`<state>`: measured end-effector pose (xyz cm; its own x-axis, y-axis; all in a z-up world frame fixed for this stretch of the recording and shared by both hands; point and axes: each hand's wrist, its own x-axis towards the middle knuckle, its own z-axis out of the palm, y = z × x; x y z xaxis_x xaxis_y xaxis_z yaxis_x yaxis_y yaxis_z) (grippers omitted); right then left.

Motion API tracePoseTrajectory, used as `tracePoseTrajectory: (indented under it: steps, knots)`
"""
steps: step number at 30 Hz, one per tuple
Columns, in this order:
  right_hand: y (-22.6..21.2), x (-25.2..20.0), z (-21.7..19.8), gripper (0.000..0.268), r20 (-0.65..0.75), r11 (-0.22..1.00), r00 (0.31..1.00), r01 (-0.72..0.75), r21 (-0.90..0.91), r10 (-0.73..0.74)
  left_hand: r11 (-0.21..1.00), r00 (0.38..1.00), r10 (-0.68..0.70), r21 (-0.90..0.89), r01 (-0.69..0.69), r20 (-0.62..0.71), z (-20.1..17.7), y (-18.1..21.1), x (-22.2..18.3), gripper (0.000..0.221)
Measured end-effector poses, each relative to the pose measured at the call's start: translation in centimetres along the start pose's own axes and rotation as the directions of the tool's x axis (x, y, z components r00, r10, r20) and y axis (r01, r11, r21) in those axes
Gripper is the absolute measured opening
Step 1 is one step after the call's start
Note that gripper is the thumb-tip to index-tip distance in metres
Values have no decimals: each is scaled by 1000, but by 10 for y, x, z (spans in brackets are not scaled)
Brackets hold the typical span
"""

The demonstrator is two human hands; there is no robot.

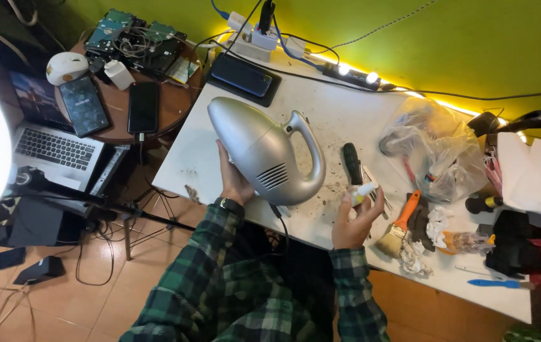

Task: Disassembling, cleaning, and reassembling a handheld vacuum cleaner at a workbench using a cloth and cleaning solution.

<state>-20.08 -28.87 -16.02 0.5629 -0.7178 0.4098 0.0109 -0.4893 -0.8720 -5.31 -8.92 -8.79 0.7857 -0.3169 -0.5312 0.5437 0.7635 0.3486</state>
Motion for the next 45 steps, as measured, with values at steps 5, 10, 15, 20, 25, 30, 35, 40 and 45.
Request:
tracePoseTrajectory:
  steps: [5, 10, 15, 20, 25, 30, 35, 40, 45]
  knots:
    - [-47, 6, 5, 79, 255, 817, 959, -242, 523, 121, 1000, 1000, -20, -6, 20, 4, -18, -13, 23, 94]
    - [-37, 6, 18, 70, 424, 550, 891, -437, 712, 161, 1000, 1000, 1, -1, -1, 28, -30, -19, 34, 91]
    - [-31, 16, 13, 59, 757, -122, 638, -770, 626, -143, 1000, 999, -21, 5, 21, 45, -37, -18, 40, 88]
    - [-32, 17, 17, 59, 777, -189, 583, -812, 552, -235, 1000, 998, -21, -12, 21, 55, -41, -18, 49, 85]
    - [-38, 7, 22, 60, 761, -13, 637, -768, 640, -125, 999, 998, -26, -23, 28, 57, -48, -21, 57, 83]
    - [-72, 5, 25, 70, 557, 692, 828, -368, 621, -60, 999, 997, -35, -35, 37, 68, -52, -24, 68, 80]
    - [-91, 3, 37, 55, 406, 957, 901, 32, 289, -153, 998, 997, -35, -54, 39, 71, -57, -26, 77, 78]
    - [-79, 3, 51, 48, 295, 968, 925, 202, 151, -239, 996, 997, -21, -83, 27, 72, -67, -23, 83, 77]
    - [-89, -2, 59, 45, 214, 966, 943, 252, 53, -257, 997, 998, -33, -67, 37, 51, -80, -22, 90, 83]
